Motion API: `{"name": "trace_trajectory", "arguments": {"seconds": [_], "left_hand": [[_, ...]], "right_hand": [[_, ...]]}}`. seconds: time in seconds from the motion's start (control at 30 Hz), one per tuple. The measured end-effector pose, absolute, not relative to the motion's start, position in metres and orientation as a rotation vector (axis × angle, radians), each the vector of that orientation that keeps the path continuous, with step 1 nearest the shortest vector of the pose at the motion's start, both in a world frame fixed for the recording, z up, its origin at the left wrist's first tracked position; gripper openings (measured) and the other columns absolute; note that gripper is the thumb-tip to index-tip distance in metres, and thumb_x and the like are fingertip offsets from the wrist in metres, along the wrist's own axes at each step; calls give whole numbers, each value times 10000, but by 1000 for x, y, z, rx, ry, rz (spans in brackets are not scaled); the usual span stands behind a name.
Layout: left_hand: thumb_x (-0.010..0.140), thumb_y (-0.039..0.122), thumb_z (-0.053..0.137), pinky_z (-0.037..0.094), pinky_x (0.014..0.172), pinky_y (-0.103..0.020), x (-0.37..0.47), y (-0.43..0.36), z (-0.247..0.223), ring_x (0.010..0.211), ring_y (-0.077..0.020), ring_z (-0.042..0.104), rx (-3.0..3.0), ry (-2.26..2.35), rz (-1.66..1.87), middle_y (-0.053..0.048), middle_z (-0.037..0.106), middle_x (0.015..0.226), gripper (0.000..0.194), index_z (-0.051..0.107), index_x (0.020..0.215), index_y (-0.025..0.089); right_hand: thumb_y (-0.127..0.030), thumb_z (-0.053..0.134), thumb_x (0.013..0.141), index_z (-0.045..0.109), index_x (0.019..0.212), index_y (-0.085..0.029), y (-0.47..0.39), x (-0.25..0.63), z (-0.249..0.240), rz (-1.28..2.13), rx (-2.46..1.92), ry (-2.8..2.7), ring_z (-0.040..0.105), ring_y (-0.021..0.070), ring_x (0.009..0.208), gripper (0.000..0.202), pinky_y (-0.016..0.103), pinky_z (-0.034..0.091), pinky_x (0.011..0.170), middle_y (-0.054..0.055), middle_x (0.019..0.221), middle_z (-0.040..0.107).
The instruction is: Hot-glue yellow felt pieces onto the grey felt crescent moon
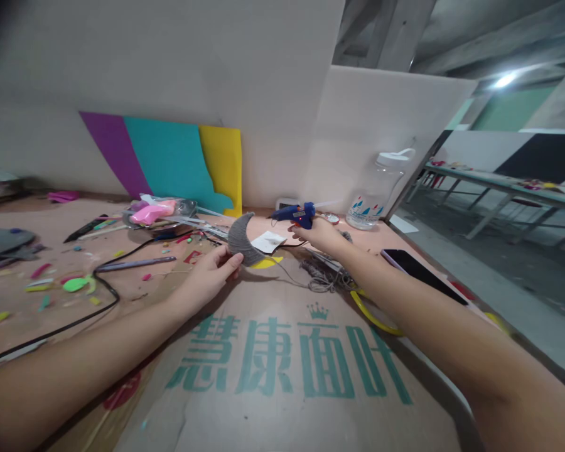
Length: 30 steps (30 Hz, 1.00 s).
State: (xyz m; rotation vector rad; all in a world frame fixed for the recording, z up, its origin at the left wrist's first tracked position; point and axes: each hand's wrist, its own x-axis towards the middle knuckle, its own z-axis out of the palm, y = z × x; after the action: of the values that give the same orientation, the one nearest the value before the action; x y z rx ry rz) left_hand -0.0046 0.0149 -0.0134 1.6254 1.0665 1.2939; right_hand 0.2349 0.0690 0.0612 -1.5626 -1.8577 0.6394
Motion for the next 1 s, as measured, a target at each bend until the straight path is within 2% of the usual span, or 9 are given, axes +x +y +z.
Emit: {"name": "trace_trajectory", "arguments": {"seconds": [0.1, 0.3, 0.43, 0.53, 0.7, 0.8, 0.9, 1.0], "left_hand": [[844, 411, 589, 436, 629, -258, -4, 14, -13, 656, -158, 556, 1601, 1059, 1290, -11, 633, 704, 252, 637, 892, 169], [862, 390, 567, 378, 551, -224, -3, 13, -11, 579, -119, 470, 1617, 1021, 1251, 16, 569, 681, 219, 589, 825, 175], [879, 373, 546, 361, 550, -221, -3, 14, -11, 565, -111, 434, 1636, 1006, 1239, 39, 508, 644, 202, 571, 841, 177], [885, 375, 535, 359, 552, -223, -4, 13, -11, 567, -114, 431, 1640, 998, 1231, 43, 488, 636, 199, 567, 860, 180], [881, 394, 537, 356, 561, -227, -4, 12, -11, 567, -116, 438, 1654, 1041, 1224, 41, 495, 628, 219, 554, 817, 185], [883, 398, 531, 356, 554, -224, -3, 12, -12, 565, -115, 438, 1623, 1010, 1240, 41, 494, 634, 219, 542, 825, 187], [904, 415, 503, 378, 560, -230, -2, 13, -14, 585, -119, 468, 1581, 992, 1256, 30, 514, 673, 233, 526, 850, 190], [927, 414, 475, 393, 583, -243, -3, 13, -14, 618, -130, 492, 1620, 1007, 1267, 21, 530, 705, 234, 526, 879, 191]], "right_hand": [[-159, 578, 879, 668, 1028, -119, 64, 236, 64, 726, -1507, -1815, 734, 182, 855, 178, 234, 573, 694, 125, 1083, 742], [-209, 574, 907, 661, 1038, -129, 65, 225, 56, 927, -1482, -1835, 737, 200, 751, 176, 283, 592, 679, 108, 881, 766], [-222, 665, 842, 674, 893, -141, 81, 212, 41, 870, -1495, -1896, 725, 200, 727, 96, 287, 587, 684, 85, 823, 761], [-250, 707, 799, 687, 848, -144, 95, 210, 38, 770, -1513, -1934, 717, 210, 776, 118, 287, 574, 722, 78, 829, 759], [-231, 752, 725, 702, 848, -139, 115, 217, 45, 557, -1552, -1923, 684, 279, 967, 161, 316, 528, 841, 93, 917, 758], [-195, 708, 756, 705, 901, -136, 112, 222, 51, 531, -1540, -1891, 690, 250, 963, 156, 284, 526, 822, 96, 962, 760], [-202, 610, 847, 684, 989, -142, 87, 230, 53, 561, -1500, -1850, 711, 193, 895, 171, 253, 538, 773, 111, 1039, 750], [-302, 590, 880, 673, 983, -151, 52, 241, 51, 586, -1496, -1768, 718, 198, 812, 201, 278, 539, 742, 111, 940, 758]]}}
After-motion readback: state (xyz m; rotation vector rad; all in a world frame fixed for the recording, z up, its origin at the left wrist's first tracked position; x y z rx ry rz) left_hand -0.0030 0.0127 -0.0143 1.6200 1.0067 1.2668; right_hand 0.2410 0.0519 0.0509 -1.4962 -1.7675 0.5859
